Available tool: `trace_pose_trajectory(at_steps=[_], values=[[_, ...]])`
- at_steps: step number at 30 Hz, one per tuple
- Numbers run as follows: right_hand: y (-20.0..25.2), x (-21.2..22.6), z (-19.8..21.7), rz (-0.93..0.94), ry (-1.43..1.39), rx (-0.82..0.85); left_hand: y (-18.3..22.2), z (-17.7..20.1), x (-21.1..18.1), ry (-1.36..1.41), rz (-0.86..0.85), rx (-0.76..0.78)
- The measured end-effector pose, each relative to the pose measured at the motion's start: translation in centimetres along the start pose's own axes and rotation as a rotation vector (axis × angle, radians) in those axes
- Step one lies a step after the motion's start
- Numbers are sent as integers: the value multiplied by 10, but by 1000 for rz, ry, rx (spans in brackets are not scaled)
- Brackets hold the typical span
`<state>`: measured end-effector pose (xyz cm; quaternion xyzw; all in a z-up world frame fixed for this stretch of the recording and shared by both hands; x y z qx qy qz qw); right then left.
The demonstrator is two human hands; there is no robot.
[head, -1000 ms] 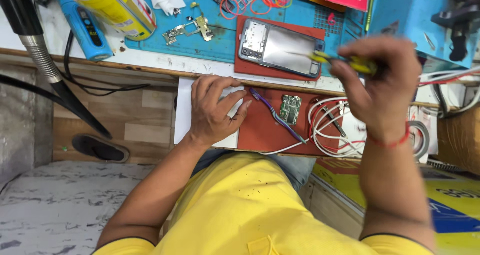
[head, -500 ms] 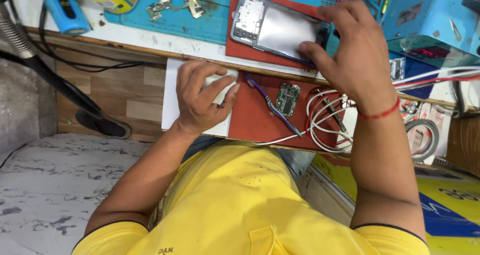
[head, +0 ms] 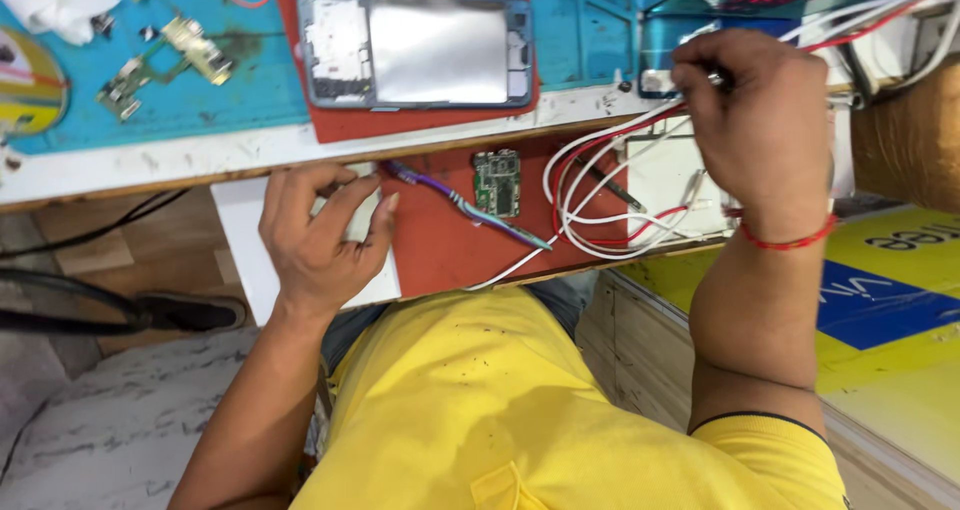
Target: The person works on a mobile phone chassis using a screwdriver to remove screws and handles various internal circuit boards and components on a repair bench.
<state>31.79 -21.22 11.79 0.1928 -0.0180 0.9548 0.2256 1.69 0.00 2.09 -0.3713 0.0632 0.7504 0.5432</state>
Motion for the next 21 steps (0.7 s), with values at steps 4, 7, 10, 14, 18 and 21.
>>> trace_pose_trajectory(at_steps=[4,7,10,14,18,21], values=[[-6,6,-23,24,39,-70,1,-2,1,-11,10,4],[-21,19,-41,43,112,-130,1,-2,1,-13,21,9],[-37,22,-47,12,237,-144,-1,0,0,-2,22,-4],[-51,23,-49,6,377,-119,1,0,2,36,15,-10],[-62,39,-34,79,533,-12,4,2,3,67,25,-34],[-76,48,-22,66,600,106,2,7,5,100,10,-45]])
Point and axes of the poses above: each hand's wrist, its own y-axis away from the middle knuckle, its own z-axis out of the back of the hand, x = y × z, the point moved 1 cm from there along -y, towards the middle knuckle, and after that the axes turned 13 degrees about x, right-handed, at the moved point
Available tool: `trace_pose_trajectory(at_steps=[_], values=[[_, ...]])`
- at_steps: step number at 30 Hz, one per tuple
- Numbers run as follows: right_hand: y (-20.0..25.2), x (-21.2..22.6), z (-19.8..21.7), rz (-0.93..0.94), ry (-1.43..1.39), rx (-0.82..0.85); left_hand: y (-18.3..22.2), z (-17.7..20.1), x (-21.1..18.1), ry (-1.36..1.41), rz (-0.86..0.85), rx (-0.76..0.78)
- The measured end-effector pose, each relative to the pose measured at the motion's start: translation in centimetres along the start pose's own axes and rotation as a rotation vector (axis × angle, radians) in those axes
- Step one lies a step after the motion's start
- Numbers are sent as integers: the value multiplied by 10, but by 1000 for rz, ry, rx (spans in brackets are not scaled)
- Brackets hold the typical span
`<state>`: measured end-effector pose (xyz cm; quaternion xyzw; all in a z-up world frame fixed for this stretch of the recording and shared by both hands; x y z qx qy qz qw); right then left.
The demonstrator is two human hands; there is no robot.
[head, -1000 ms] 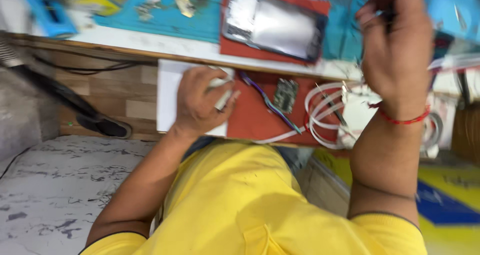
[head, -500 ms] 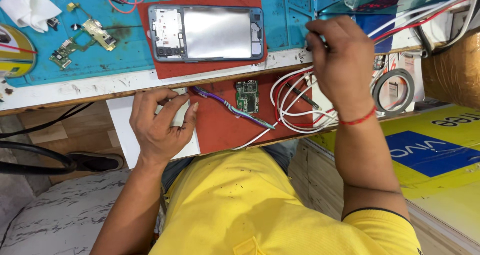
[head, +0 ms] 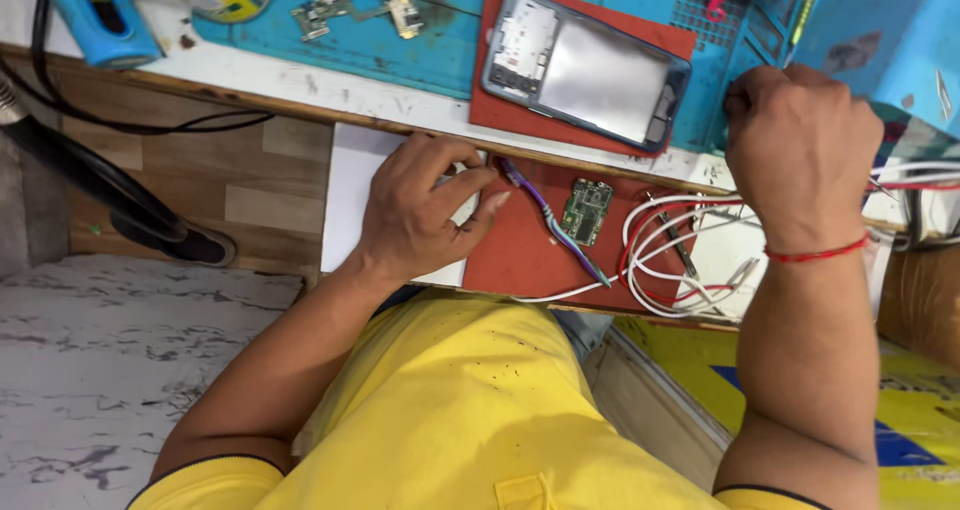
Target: The person works on a mobile phone chassis using a screwdriver to remove screws and handles various internal circuit boards and components on a repair bench.
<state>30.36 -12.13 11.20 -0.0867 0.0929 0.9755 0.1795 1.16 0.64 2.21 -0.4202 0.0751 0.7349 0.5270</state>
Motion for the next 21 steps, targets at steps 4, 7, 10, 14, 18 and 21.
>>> trace_pose_trajectory(at_steps=[4,7,10,14,18,21], values=[[-8,11,14,9,104,89,0,1,1,43,-16,-14],[-8,22,30,67,-173,21,1,2,2,10,-28,-27],[-18,40,34,150,-568,96,3,-1,7,23,-17,17],[-54,74,38,439,-652,84,2,2,4,34,-40,-17],[-78,100,40,653,-509,22,5,2,5,45,-35,-23],[-81,108,40,671,-493,18,6,2,5,53,-35,-31]])
Point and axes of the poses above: each hand's wrist, its own y-axis away from the middle knuckle, its own z-axis out of the back of the hand, x = y × z, the point moved 1 cm from there along -y, towards the middle knuckle, and after that the axes turned 13 degrees about x, right-handed, at the moved point
